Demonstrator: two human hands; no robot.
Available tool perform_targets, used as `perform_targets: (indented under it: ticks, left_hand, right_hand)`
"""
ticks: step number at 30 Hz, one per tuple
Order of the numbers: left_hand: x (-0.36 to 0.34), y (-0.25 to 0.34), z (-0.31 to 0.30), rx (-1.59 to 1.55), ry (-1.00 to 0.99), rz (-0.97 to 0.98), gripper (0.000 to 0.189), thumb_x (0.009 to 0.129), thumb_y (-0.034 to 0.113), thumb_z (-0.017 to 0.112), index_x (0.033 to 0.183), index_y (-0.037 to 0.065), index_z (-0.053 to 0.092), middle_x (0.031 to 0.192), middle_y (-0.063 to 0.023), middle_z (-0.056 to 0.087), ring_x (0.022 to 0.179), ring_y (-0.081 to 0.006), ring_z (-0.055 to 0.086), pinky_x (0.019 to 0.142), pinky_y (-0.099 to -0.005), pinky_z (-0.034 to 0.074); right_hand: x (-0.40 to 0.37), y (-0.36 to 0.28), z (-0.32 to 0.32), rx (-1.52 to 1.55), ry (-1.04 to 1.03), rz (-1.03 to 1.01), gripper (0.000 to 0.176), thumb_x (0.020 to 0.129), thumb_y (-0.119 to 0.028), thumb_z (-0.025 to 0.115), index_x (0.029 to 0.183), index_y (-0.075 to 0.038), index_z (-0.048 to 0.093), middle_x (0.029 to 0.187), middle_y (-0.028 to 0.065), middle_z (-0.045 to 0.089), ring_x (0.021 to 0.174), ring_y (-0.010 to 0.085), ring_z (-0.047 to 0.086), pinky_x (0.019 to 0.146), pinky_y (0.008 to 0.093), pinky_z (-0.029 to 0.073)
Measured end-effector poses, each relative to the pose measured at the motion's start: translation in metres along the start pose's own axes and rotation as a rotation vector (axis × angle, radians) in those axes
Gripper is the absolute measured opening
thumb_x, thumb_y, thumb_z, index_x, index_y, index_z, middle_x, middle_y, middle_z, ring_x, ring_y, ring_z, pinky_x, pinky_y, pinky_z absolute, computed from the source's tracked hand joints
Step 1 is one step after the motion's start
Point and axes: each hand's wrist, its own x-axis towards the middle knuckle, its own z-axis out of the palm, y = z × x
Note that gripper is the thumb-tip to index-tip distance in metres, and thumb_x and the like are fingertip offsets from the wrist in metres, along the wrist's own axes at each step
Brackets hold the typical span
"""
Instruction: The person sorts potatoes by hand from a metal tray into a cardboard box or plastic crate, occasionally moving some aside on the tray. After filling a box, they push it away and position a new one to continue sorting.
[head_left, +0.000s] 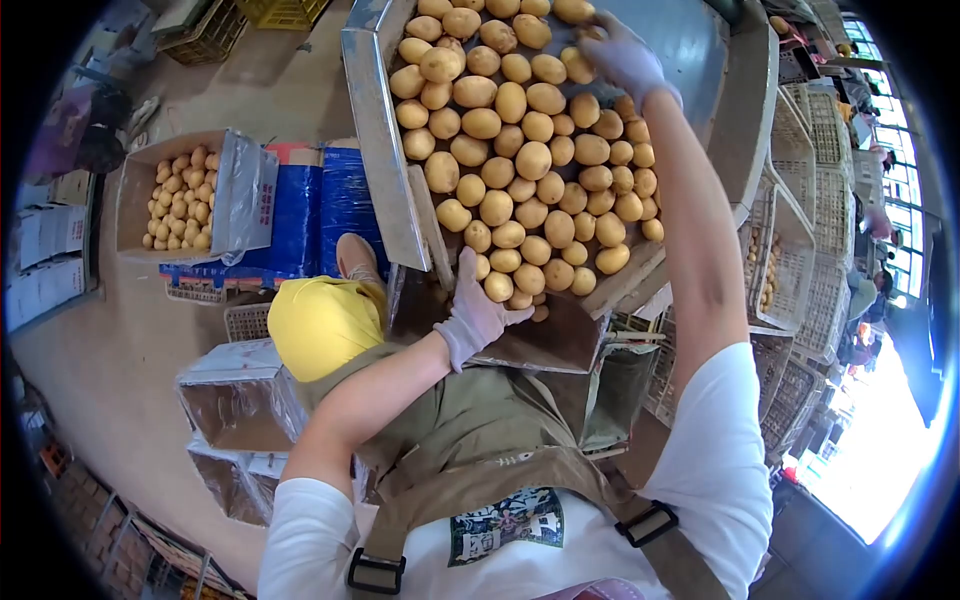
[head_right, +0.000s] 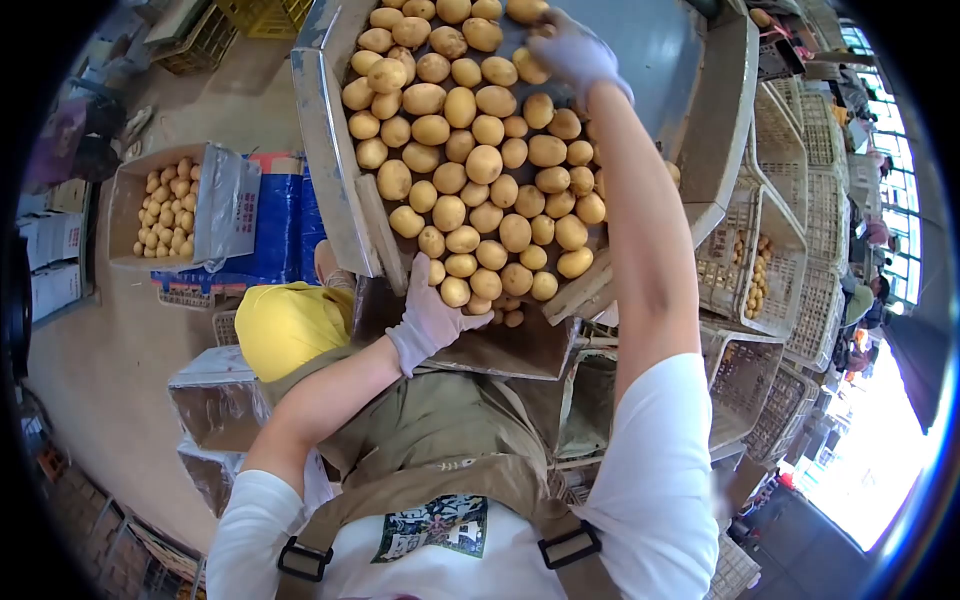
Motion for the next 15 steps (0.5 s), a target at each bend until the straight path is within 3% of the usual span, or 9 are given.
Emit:
perform_targets:
  ticks: [1,2,3,6,9,11,13,14,15]
  left_hand:
    - [0.000,0.001,0.001,-0.003,0.009,0.000,0.078,0.091,0.077,0.036,0.151,0.028,0.033,0.155,-0.0007,0.038,0.140,-0.0324,0.041,0.101,-0.0696,0.037]
    - [0.010,-0.001,-0.015,-0.034,-0.050,-0.034,0.078,0.091,0.077,0.036,0.150,0.028,0.034,0.155,-0.0010,0.039,0.140,-0.0326,0.042,0.099,-0.0685,0.039]
    - [0.010,-0.001,-0.015,-0.027,-0.036,-0.036,0.077,0.091,0.077,0.037,0.150,0.028,0.034,0.155,-0.0011,0.038,0.140,-0.0328,0.042,0.099,-0.0685,0.039]
    - [0.006,0.002,-0.012,-0.038,-0.013,-0.043,0.076,0.091,0.075,0.038,0.150,0.028,0.035,0.155,-0.0017,0.037,0.140,-0.0336,0.041,0.099,-0.0682,0.041]
    - [-0.003,0.005,0.006,-0.003,0.018,-0.013,0.074,0.092,0.074,0.039,0.150,0.028,0.035,0.155,-0.0021,0.037,0.140,-0.0337,0.041,0.098,-0.0683,0.041]
    - [-0.004,0.002,0.007,0.023,0.012,0.050,0.072,0.092,0.072,0.039,0.148,0.026,0.037,0.153,-0.0030,0.039,0.141,-0.0353,0.039,0.101,-0.0690,0.039]
    - [-0.001,0.003,0.007,0.013,0.045,-0.006,0.071,0.092,0.072,0.037,0.146,0.025,0.039,0.152,-0.0041,0.040,0.140,-0.0362,0.040,0.101,-0.0687,0.039]
    - [0.000,0.002,0.007,0.087,0.029,0.000,0.085,0.086,0.081,0.040,0.150,0.026,0.035,0.155,-0.0056,0.036,0.138,-0.0370,0.041,0.101,-0.0668,0.038]
    - [0.000,0.002,0.007,0.091,0.050,-0.009,0.083,0.086,0.081,0.039,0.149,0.026,0.036,0.154,-0.0050,0.038,0.137,-0.0357,0.042,0.100,-0.0664,0.039]
  right_hand:
    - [-0.028,-0.001,-0.012,0.121,-0.052,0.134,0.050,0.085,-0.043,0.058,0.132,-0.024,0.059,0.110,0.0153,0.070,0.106,0.0295,0.067,0.095,0.0375,0.050]
    - [-0.043,0.034,-0.003,0.257,0.092,0.001,0.049,0.086,-0.043,0.063,0.129,-0.019,0.061,0.114,0.0136,0.069,0.106,0.0233,0.066,0.095,0.0341,0.050]
    - [-0.075,0.041,-0.005,0.626,0.176,-0.040,0.047,0.087,-0.034,0.070,0.128,-0.012,0.061,0.121,0.0116,0.066,0.111,0.0197,0.063,0.097,0.0323,0.049]
    - [-0.216,0.065,-0.028,0.329,0.500,-0.166,0.039,0.090,-0.013,0.072,0.126,-0.006,0.061,0.123,0.0112,0.064,0.115,0.0189,0.059,0.100,0.0318,0.046]
    - [-0.355,0.109,-0.024,0.264,0.521,-0.187,0.036,0.087,-0.001,0.068,0.122,-0.004,0.059,0.116,0.0141,0.065,0.102,0.0271,0.065,0.091,0.0362,0.051]
    - [-0.444,0.139,-0.010,0.057,0.455,0.062,0.036,0.086,0.000,0.067,0.122,-0.004,0.060,0.115,0.0176,0.064,0.103,0.0322,0.064,0.093,0.0372,0.051]
    - [-0.533,0.199,0.021,0.086,0.208,0.531,0.040,0.086,-0.006,0.068,0.125,-0.009,0.061,0.124,0.0213,0.061,0.112,0.0386,0.061,0.097,0.0432,0.049]
    - [-0.542,0.192,0.021,-0.166,0.043,0.601,0.042,0.086,-0.011,0.068,0.127,-0.011,0.061,0.130,0.0220,0.059,0.117,0.0398,0.058,0.099,0.0461,0.047]
    - [-0.547,0.186,0.022,-0.414,-0.131,0.660,0.045,0.085,-0.015,0.068,0.130,-0.014,0.061,0.135,0.0226,0.056,0.122,0.0409,0.056,0.102,0.0489,0.045]
